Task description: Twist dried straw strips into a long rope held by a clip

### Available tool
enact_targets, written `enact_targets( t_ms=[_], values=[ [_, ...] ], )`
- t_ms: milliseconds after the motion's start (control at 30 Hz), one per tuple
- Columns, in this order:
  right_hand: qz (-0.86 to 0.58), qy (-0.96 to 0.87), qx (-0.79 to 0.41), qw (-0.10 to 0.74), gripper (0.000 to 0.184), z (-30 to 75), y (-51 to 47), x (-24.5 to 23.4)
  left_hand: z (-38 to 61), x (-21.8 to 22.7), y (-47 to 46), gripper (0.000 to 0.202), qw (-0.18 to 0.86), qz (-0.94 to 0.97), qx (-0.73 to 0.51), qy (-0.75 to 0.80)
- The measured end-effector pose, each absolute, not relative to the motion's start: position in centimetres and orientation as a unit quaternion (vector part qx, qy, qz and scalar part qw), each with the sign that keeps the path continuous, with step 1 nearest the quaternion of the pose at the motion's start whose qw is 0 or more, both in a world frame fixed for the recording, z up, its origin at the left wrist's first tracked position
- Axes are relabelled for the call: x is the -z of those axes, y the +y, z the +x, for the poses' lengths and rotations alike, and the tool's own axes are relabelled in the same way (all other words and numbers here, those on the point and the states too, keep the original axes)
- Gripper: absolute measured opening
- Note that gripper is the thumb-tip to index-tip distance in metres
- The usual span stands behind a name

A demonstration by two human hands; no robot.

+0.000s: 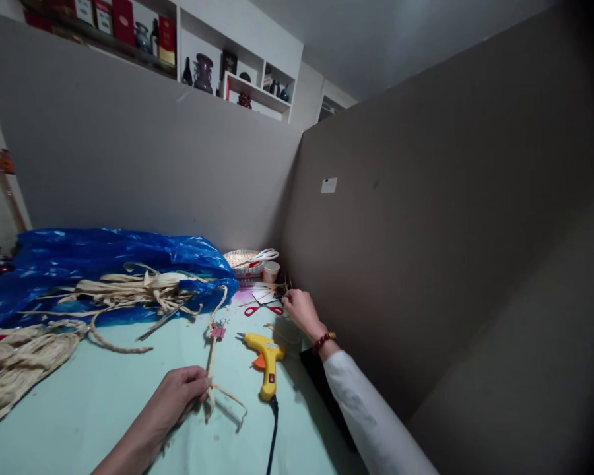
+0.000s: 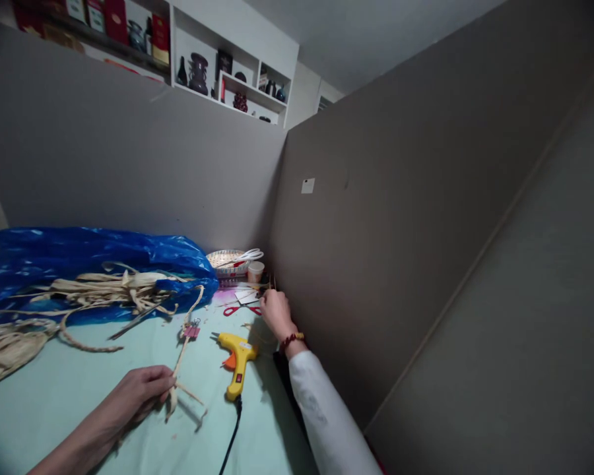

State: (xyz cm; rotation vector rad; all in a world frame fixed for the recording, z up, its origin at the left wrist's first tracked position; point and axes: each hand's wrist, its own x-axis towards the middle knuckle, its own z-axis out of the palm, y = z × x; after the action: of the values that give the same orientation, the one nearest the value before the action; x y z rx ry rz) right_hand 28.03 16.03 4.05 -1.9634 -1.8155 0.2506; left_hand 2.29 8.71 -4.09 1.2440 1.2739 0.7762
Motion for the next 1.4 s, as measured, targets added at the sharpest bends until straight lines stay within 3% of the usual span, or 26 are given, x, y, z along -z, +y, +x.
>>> enact_targets(
  t_ms=[100,233,400,500,667,767,833,1133,1267,1400],
  values=[
    [-0.751,-0.626,-0.099,0.186,0.018,29.4,19.0,-4.1,2.4,4.1,8.6,0.031,0.557,0.532,-0.335,0.542],
    [-0.769,-0.602,-0.12,0.178,0.029,29.4,20.3,-2.9,2.5,4.1,8.8,0.031,0.564,0.537,-0.325,0.536],
    [-0.759,-0.59,-0.148,0.233,0.012,30.1,20.8,-3.0,2.4,3.9,9.0,0.032,0.564,0.536,-0.324,0.538],
    [-0.725,-0.604,-0.179,0.28,0.016,30.6,20.5,-3.6,2.3,3.8,8.9,0.032,0.571,0.539,-0.315,0.533],
    [-0.597,-0.666,-0.308,0.324,0.017,28.3,16.1,-3.3,2.4,3.2,8.4,0.032,0.563,0.534,-0.329,0.538],
    [-0.441,-0.661,-0.49,0.358,0.02,26.0,12.2,-2.6,2.5,2.7,8.1,0.032,0.569,0.525,-0.334,0.537],
    [-0.389,-0.652,-0.549,0.349,0.022,24.7,10.0,-2.0,2.4,2.4,7.9,0.032,0.579,0.523,-0.335,0.528],
    [-0.46,-0.727,-0.415,0.297,0.013,21.1,6.9,-0.8,2.2,2.7,7.9,0.025,0.595,0.51,-0.356,0.509],
    [-0.475,-0.745,-0.356,0.302,0.017,20.3,7.4,-0.5,2.3,2.5,7.7,0.024,0.593,0.507,-0.359,0.511],
    [-0.449,-0.767,-0.331,0.318,0.011,19.9,7.2,0.3,2.4,2.4,7.7,0.029,0.591,0.503,-0.364,0.514]
  ],
)
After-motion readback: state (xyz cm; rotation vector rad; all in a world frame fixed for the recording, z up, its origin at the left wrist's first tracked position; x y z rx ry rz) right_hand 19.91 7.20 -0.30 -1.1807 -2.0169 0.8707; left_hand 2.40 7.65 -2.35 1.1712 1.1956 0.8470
